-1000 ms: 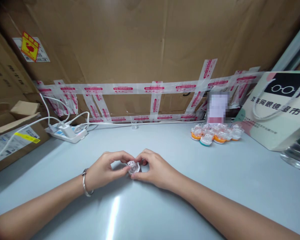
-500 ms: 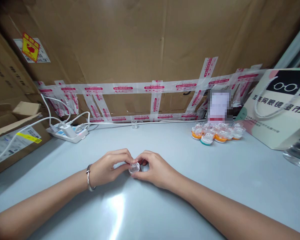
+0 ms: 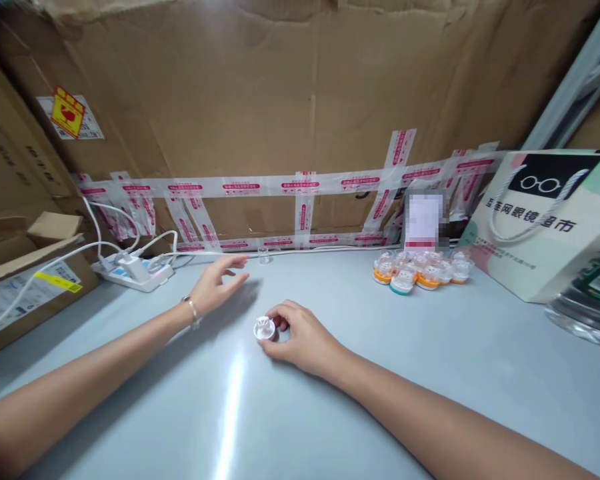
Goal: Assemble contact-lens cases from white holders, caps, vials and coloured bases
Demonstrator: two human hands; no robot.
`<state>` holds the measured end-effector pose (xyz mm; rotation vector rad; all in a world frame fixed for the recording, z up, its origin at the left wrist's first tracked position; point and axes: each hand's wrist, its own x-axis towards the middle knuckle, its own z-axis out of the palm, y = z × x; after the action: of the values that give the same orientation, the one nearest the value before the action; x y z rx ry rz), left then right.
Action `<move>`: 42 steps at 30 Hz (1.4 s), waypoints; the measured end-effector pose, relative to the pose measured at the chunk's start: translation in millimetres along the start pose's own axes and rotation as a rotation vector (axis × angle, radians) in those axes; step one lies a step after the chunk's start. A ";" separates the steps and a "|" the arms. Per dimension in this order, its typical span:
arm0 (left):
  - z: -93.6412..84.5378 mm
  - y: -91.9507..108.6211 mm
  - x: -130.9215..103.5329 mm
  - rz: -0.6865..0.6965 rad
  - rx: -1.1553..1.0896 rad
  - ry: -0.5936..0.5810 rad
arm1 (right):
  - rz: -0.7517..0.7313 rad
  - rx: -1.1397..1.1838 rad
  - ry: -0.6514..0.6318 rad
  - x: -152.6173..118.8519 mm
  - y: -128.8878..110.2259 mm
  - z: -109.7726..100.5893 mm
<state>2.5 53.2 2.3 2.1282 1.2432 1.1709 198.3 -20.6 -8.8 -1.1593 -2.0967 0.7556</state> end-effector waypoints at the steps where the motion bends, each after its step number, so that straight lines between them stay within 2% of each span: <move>1: 4.1 -7.0 11.1 -0.001 0.007 0.001 | -0.006 -0.002 0.005 -0.2 0.4 0.5; 5: 28.2 -27.3 49.8 -0.022 -0.017 0.002 | -0.027 -0.007 0.021 -1.1 2.3 2.6; 8: 44.3 -35.1 68.3 -0.098 -0.073 -0.007 | -0.039 -0.004 0.039 -1.5 4.1 3.7; 12: 45.5 -34.1 75.0 -0.240 -0.222 -0.053 | -0.068 0.021 0.039 -2.2 6.0 3.8; 15: 30.5 -20.9 63.1 -0.333 -0.393 -0.110 | -0.086 0.049 0.031 -2.9 6.3 3.5; 21: -5.1 17.3 10.9 -0.438 -0.713 -0.231 | -0.109 0.071 -0.005 -3.3 5.2 3.2; 25: -12.1 28.7 -13.7 -0.517 -0.889 -0.277 | -0.133 0.073 -0.015 -2.5 4.8 4.3; 27: -9.9 29.5 -20.3 -0.538 -0.932 -0.256 | -0.096 0.067 0.001 -2.4 4.3 4.7; 29: -5.7 29.7 -25.7 -0.461 -0.849 -0.187 | -0.047 0.068 0.017 -2.5 3.8 4.6; 32: 0.3 32.6 -35.0 -0.221 -0.637 -0.129 | -0.027 0.077 0.002 -2.2 3.9 3.9; 37: 3.2 40.0 -48.3 0.124 -0.280 -0.241 | -0.037 0.169 -0.019 -1.2 7.5 4.7; 42: 3.0 33.3 -48.7 0.307 -0.080 -0.309 | -0.036 0.213 -0.008 -2.2 8.4 6.5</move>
<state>9.8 -5.4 1.2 2.3842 0.7435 0.9374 198.9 -19.9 -19.6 -1.0017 -1.9828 0.9425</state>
